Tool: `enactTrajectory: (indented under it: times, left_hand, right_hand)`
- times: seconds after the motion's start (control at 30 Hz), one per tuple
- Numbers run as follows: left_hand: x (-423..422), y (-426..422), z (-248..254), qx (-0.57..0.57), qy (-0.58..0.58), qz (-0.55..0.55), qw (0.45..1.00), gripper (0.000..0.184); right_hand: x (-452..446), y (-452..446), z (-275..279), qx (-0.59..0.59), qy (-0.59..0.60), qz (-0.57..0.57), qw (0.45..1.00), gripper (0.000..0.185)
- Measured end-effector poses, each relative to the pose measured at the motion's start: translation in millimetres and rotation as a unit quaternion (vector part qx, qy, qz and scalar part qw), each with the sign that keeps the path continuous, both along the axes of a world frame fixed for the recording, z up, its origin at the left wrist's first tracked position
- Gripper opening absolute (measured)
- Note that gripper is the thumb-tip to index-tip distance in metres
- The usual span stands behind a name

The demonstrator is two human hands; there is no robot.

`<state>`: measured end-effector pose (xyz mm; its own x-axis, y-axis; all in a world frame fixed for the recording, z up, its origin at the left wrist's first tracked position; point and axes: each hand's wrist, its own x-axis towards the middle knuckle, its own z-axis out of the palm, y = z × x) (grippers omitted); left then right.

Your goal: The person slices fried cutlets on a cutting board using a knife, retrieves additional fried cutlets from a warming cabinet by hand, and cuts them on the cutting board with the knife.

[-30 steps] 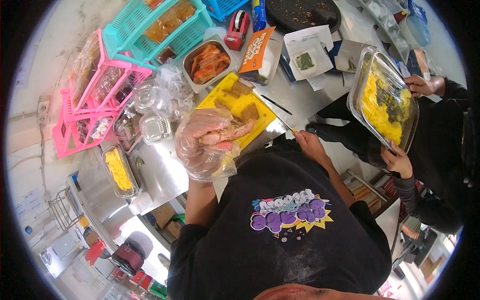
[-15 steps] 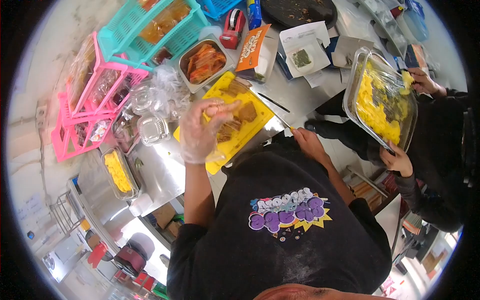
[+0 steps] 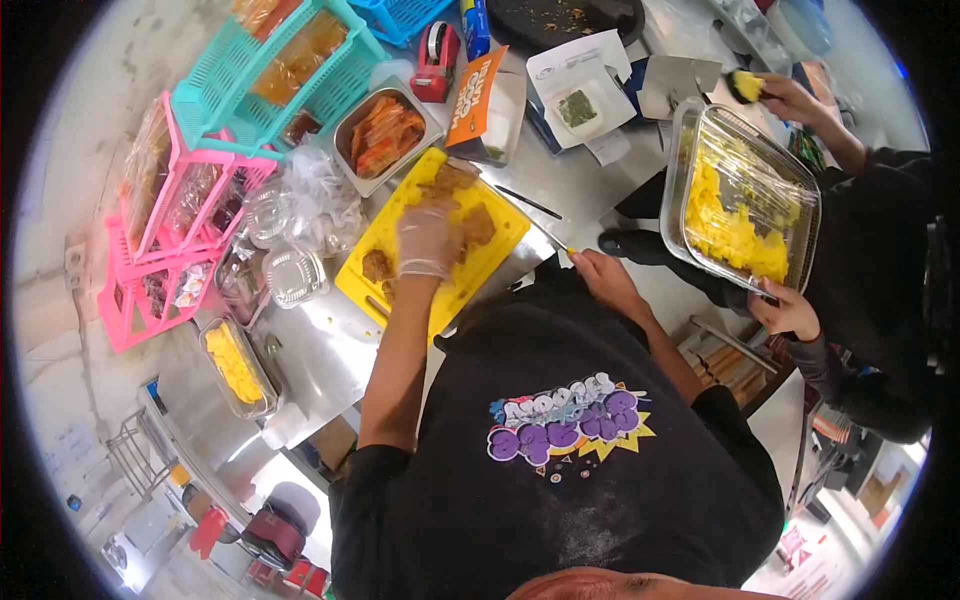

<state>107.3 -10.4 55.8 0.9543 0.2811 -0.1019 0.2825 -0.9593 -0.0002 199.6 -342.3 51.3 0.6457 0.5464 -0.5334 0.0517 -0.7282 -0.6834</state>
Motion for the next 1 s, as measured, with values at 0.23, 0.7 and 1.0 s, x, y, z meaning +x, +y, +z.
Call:
enactTrajectory:
  times: [0.23, 0.7, 1.0]
  left_hand:
    - [5, -46, -9, -0.057, 0.046, 0.061, 0.995, 0.05]
    - [-32, -35, 37, -0.249, -0.372, 0.015, 0.894, 0.015]
    - [-36, -38, 58, -0.269, -0.262, 0.105, 0.921, 0.034]
  right_hand:
    - [-2, -4, 3, 0.033, 0.005, -0.024, 0.999, 0.053]
    - [-2, -6, 2, 0.017, -0.014, -0.01, 1.0, 0.054]
    - [2, -5, 6, 0.006, -0.012, 0.002, 1.0, 0.057]
